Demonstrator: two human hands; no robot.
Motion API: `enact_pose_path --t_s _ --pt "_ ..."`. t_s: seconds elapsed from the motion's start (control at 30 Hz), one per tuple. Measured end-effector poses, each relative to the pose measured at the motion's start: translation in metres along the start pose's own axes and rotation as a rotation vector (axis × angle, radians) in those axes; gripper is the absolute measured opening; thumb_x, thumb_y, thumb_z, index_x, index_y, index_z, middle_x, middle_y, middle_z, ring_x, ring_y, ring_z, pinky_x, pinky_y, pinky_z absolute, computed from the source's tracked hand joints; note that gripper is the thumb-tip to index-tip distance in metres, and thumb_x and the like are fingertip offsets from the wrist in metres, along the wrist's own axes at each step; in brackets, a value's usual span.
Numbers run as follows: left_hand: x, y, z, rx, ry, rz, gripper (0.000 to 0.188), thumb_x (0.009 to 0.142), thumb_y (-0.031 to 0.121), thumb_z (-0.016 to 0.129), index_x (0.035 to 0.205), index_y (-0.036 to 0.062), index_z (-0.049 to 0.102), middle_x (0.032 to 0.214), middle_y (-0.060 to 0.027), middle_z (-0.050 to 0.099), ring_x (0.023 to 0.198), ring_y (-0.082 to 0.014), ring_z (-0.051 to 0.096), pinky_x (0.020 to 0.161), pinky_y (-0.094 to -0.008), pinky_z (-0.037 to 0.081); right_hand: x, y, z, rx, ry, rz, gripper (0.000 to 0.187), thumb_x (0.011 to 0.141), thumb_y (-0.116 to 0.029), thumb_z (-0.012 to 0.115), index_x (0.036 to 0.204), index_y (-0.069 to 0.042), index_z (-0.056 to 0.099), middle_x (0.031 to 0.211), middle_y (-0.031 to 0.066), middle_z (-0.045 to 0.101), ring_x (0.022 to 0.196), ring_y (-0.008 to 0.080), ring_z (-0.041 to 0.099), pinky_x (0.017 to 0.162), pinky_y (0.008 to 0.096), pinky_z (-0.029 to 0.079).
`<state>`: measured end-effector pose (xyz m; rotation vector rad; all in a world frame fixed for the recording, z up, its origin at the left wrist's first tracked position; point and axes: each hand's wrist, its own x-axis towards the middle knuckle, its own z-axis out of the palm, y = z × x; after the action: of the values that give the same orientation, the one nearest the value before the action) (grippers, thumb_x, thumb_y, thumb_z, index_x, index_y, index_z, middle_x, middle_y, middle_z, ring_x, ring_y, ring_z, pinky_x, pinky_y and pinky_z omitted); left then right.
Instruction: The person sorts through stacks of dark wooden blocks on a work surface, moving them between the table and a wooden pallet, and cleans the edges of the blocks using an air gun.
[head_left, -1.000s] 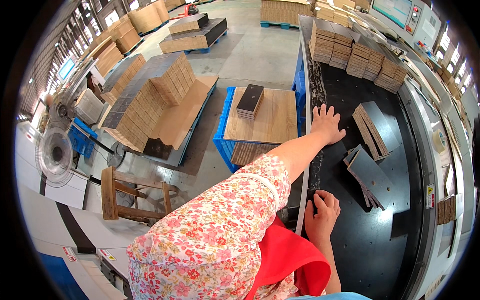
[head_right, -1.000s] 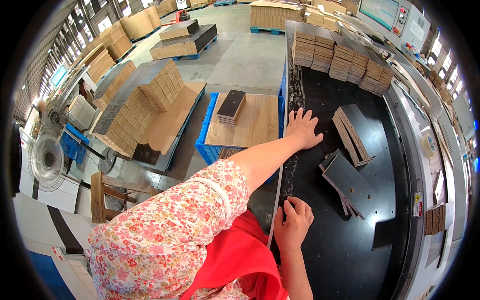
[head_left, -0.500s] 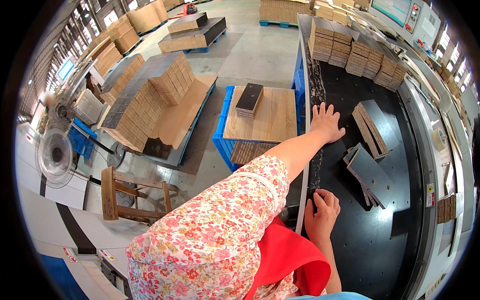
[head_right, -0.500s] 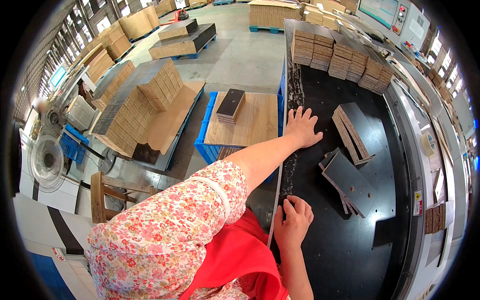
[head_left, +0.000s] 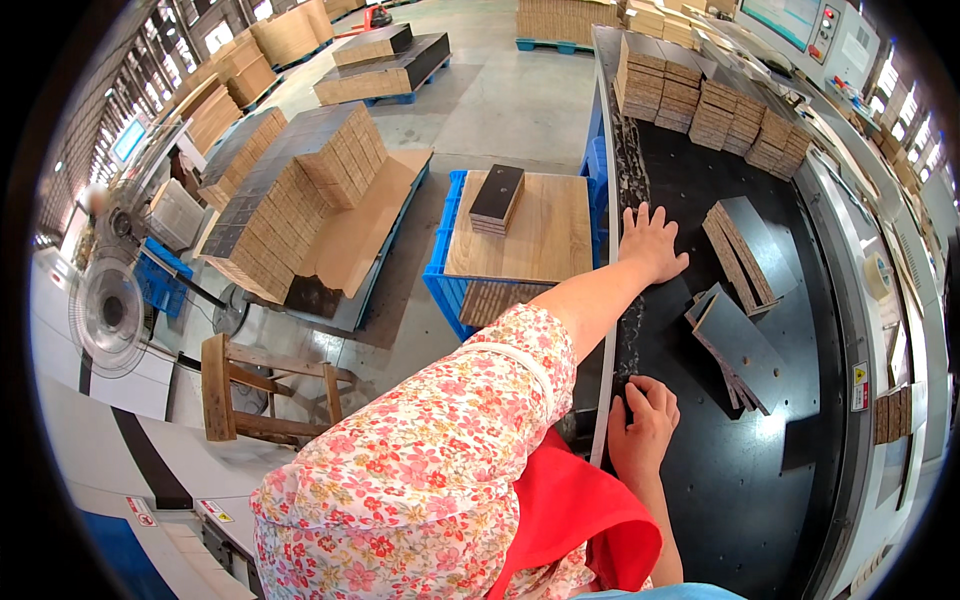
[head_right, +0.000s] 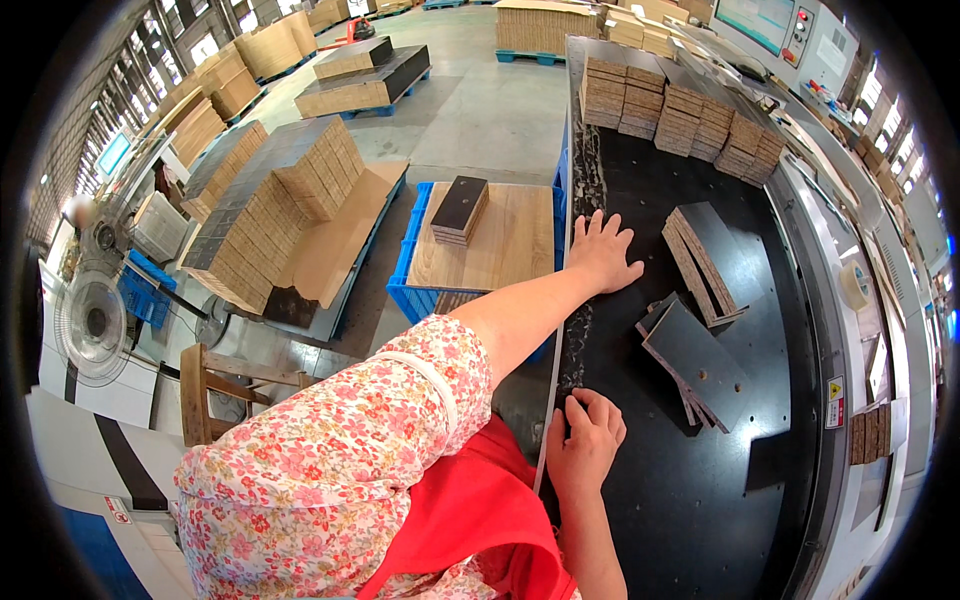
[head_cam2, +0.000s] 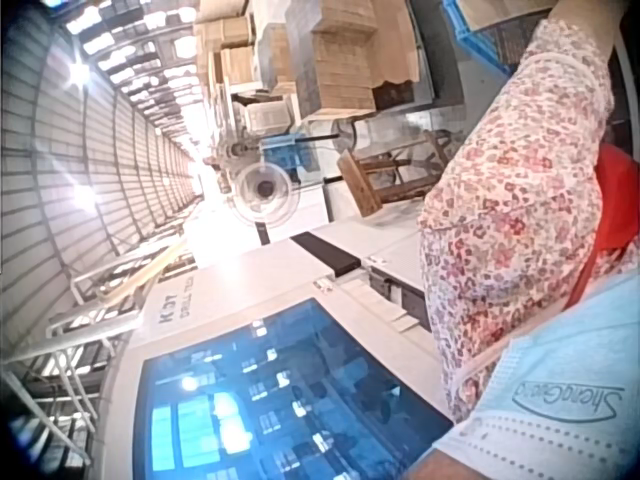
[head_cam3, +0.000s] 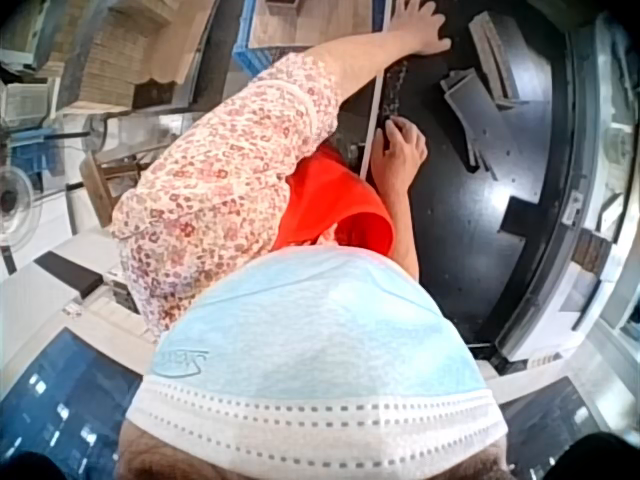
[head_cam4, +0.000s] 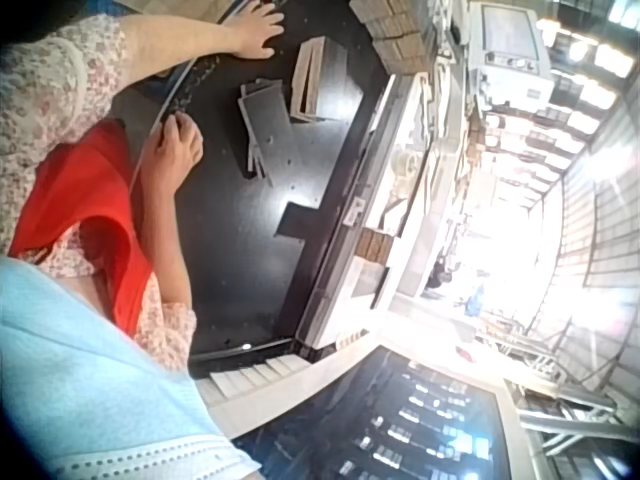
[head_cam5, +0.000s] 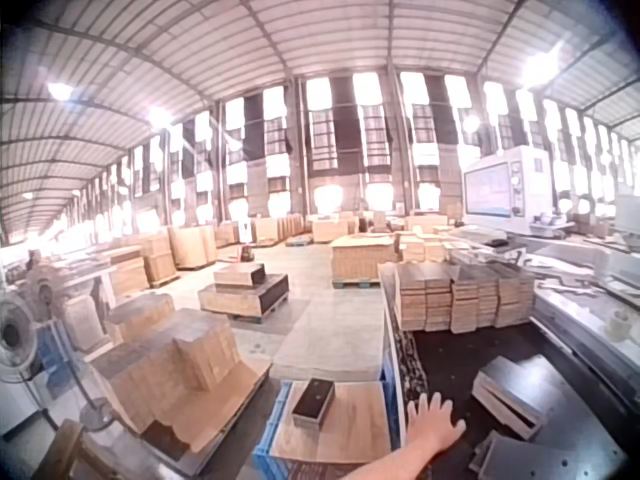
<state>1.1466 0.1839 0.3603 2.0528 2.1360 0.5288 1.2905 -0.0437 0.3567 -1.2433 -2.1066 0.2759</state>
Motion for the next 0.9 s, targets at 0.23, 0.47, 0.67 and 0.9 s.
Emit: enact_pose_path --t_s 0.23,0.47,0.67,0.9 --pt "-0.0005 0.0 -0.0005 -0.011 -0.007 0.004 0.063 0.09 0.05 0.054 0.138 0.0108 0.049 0.154 -0.0155 0.032 0.146 -0.0386 0.019 0.118 -0.0543 0.013 0.0009 -0.0024 -0.0019 0.001 0.002 -0.004 0.016 0.076 -0.007 0.069 0.092 -0.004 0.068 0.108 0.0055 0.064 0.106 0.0278 0.056 0.093 0.0405 0.04" --pt "-0.0004 0.001 -0.0023 -0.008 -0.025 -0.01 0.063 0.09 0.051 0.054 0.138 0.0115 0.049 0.154 -0.0148 0.031 0.146 -0.0383 0.019 0.119 -0.0541 0.013 0.0004 -0.0018 -0.0013 0.004 0.001 0.001 0.017 0.076 -0.007 0.069 0.092 -0.005 0.068 0.109 0.005 0.064 0.106 0.028 0.056 0.093 0.0404 0.04" --pt "-0.0004 0.0007 -0.0035 -0.001 -0.028 -0.009 0.062 0.09 0.051 0.054 0.138 0.0118 0.049 0.154 -0.0147 0.031 0.146 -0.0381 0.019 0.119 -0.054 0.013 -0.0001 -0.0002 -0.0002 0.003 -0.001 0.001 0.017 0.076 -0.007 0.069 0.092 -0.005 0.068 0.109 0.0046 0.063 0.106 0.0277 0.056 0.092 0.0402 0.04" --pt "-0.0007 0.0011 -0.0044 -0.005 -0.033 -0.008 0.062 0.09 0.05 0.054 0.137 0.0111 0.049 0.154 -0.0151 0.031 0.146 -0.0383 0.019 0.118 -0.0541 0.013 -0.0001 0.0 0.0001 -0.01 -0.002 -0.002 0.017 0.076 -0.008 0.07 0.092 -0.005 0.068 0.109 0.0044 0.063 0.107 0.0274 0.055 0.093 0.0402 0.04"
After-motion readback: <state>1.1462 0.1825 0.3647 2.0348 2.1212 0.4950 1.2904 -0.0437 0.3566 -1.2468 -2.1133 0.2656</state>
